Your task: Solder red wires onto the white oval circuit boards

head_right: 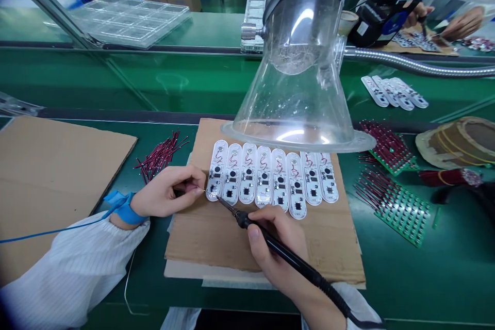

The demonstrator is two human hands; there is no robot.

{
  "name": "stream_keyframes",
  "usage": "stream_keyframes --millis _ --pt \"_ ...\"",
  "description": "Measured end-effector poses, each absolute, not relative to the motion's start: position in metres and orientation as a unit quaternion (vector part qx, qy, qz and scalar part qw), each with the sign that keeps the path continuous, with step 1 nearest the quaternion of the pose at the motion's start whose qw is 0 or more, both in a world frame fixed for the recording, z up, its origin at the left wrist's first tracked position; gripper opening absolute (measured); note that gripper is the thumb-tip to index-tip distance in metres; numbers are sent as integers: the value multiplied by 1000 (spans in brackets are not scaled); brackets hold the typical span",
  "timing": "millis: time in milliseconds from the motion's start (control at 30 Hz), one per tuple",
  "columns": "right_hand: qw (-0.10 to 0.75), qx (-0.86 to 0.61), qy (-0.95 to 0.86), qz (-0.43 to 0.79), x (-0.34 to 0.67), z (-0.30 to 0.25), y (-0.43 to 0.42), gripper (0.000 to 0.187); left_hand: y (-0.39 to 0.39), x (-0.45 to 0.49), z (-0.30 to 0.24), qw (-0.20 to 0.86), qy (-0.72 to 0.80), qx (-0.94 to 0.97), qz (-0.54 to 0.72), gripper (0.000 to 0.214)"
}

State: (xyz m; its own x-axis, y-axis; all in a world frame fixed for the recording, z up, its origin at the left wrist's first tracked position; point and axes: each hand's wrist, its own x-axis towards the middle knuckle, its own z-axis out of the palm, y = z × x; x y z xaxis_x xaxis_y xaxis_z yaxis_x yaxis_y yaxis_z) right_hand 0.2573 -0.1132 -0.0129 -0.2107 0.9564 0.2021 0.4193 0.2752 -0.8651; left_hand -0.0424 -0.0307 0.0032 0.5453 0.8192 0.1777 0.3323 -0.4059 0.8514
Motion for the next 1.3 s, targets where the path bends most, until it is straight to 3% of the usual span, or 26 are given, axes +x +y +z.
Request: stream_keyframes --millis 167,400,1300 --pt "419 -487 -679 356 257 -16 -114 7 -31 -43 3 396 377 781 301 8" --pt "372 -489 -704 356 257 -12 -112 7 -30 -44 2 399 382 785 281 8" --pt "362 -475 -707 379 258 -17 -112 20 -28 -44 5 384 362 803 277 9"
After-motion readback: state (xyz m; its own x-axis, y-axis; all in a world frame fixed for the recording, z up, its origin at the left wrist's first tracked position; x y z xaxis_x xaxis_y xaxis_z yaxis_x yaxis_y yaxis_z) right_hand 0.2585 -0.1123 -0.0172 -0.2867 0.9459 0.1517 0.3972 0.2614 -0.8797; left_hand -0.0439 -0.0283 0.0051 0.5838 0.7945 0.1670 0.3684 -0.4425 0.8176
